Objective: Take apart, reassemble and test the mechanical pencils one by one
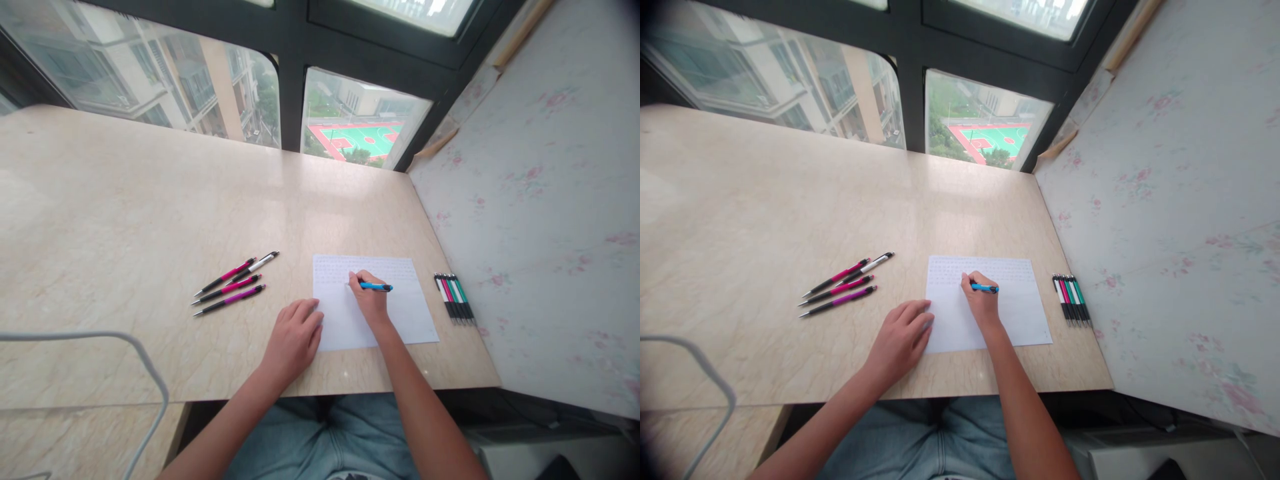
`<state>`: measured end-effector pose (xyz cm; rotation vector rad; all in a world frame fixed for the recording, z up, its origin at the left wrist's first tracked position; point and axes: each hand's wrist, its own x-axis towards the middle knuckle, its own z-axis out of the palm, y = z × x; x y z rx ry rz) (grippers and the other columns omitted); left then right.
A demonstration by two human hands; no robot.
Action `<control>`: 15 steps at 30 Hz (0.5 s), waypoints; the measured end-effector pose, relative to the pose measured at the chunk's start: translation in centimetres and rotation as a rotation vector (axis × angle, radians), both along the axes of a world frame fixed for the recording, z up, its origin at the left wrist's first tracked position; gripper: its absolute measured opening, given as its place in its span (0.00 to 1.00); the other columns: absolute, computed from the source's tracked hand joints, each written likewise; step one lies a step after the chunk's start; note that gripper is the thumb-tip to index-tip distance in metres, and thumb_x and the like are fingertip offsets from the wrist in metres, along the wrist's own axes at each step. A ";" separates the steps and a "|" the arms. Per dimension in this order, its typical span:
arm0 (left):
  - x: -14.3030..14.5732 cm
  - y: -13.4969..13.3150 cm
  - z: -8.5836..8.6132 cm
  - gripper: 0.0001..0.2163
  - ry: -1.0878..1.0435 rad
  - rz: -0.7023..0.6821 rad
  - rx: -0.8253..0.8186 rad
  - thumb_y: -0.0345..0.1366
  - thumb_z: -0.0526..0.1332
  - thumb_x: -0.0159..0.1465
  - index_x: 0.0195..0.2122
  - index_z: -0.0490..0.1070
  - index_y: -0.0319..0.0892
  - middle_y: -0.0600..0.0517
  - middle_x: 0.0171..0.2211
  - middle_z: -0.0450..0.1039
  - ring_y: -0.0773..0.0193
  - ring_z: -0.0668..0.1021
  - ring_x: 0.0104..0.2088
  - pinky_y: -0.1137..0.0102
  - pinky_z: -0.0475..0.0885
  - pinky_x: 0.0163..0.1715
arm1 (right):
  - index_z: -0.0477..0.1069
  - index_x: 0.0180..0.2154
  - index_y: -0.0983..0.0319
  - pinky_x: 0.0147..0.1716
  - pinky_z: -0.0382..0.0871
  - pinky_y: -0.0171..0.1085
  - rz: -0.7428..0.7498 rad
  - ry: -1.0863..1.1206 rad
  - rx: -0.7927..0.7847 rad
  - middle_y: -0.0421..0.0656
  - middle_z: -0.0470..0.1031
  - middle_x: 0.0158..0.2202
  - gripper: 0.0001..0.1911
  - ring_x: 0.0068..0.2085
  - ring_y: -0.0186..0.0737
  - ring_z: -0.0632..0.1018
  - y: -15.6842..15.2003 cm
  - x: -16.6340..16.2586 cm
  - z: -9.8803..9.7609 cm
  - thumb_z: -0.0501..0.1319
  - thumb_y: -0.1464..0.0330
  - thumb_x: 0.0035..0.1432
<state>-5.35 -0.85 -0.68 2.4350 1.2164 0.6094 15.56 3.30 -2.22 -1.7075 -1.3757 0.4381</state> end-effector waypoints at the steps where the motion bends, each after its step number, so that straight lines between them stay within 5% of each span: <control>1: 0.0 0.0 0.0 0.07 0.001 -0.001 0.000 0.30 0.56 0.64 0.42 0.71 0.43 0.43 0.52 0.71 0.50 0.72 0.52 0.53 0.69 0.50 | 0.56 0.18 0.60 0.22 0.51 0.33 -0.001 -0.003 0.002 0.33 0.53 0.17 0.21 0.21 0.31 0.57 0.0 0.0 0.0 0.55 0.60 0.60; 15: 0.0 0.0 0.1 0.08 -0.015 -0.002 0.033 0.29 0.56 0.63 0.41 0.72 0.44 0.44 0.50 0.72 0.50 0.72 0.50 0.53 0.70 0.48 | 0.56 0.19 0.59 0.22 0.52 0.32 -0.051 -0.009 0.036 0.33 0.54 0.17 0.20 0.21 0.31 0.57 0.0 0.1 -0.1 0.54 0.60 0.61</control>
